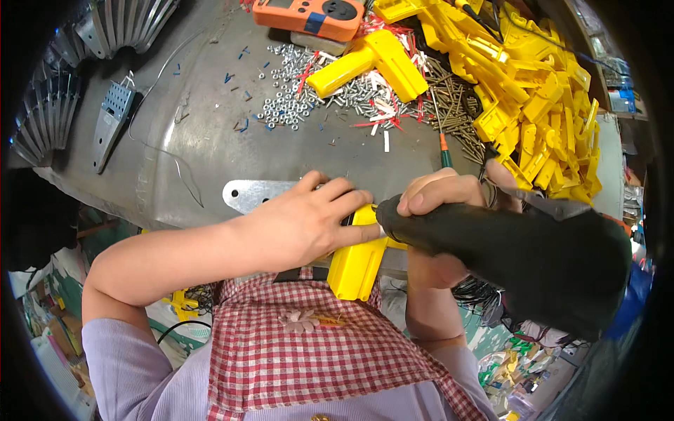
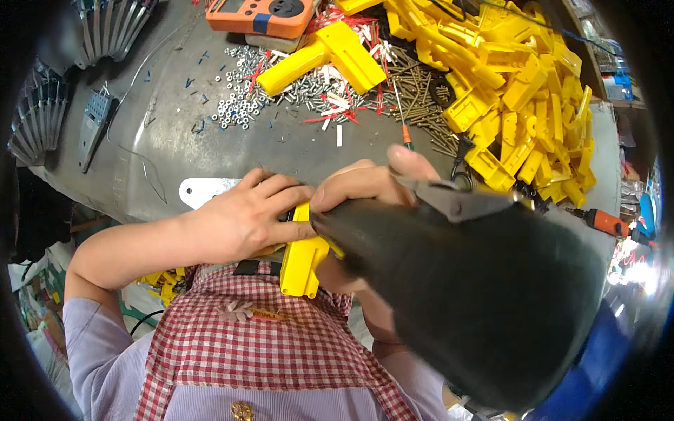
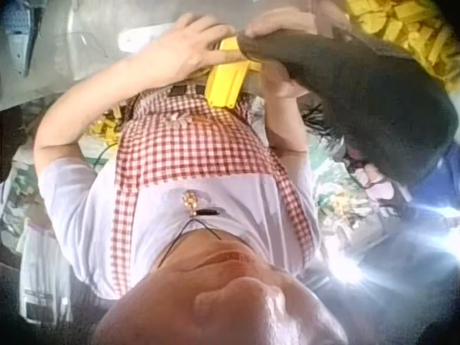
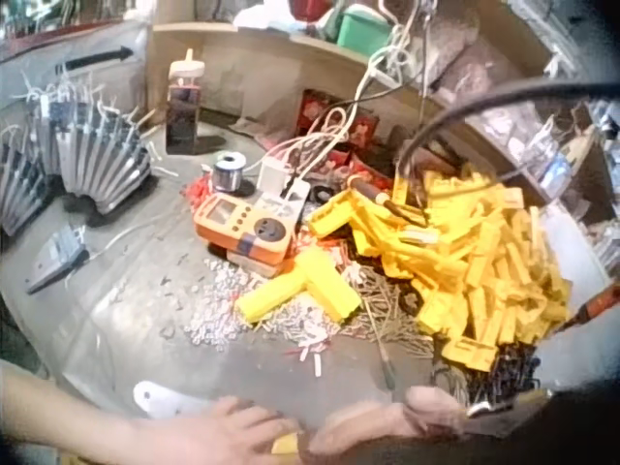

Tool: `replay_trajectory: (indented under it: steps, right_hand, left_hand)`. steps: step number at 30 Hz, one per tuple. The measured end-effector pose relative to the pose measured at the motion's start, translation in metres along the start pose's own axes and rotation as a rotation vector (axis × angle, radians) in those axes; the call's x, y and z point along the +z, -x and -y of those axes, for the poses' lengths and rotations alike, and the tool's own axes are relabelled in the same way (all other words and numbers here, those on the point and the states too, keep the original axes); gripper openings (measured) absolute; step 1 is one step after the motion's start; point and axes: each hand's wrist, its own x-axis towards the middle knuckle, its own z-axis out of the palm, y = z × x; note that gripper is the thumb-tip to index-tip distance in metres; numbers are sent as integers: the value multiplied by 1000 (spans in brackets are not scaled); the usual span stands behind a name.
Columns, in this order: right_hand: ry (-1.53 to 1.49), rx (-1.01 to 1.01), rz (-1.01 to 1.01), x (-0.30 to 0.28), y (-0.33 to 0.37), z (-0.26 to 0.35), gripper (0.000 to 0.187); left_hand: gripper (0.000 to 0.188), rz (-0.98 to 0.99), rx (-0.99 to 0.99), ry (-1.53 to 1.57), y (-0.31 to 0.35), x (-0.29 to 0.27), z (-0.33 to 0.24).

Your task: Assemble and screw components into internal parts of a yellow plastic housing using a power screwdriver.

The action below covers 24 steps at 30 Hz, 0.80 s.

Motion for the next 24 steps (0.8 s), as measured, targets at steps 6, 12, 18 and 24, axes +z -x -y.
replay_trajectory:
  steps: [6,12,18,24]
  right_hand:
    - [-629,183,-613,-20,9,25,68]
    - [-693,264,-737,-94,67,0,47]
    - [-974,268,-843,-91,77,-12,37]
    - [-1017,215,-903,-85,80,-24,42]
  left_hand:
    - [63,-50,36,-104,13,1,5]
    - [84,-44,-327,177,16,2,-1]
    - [79,-175,-261,246,12,4,7]
    - [71,-54,-328,177,10,-5,1]
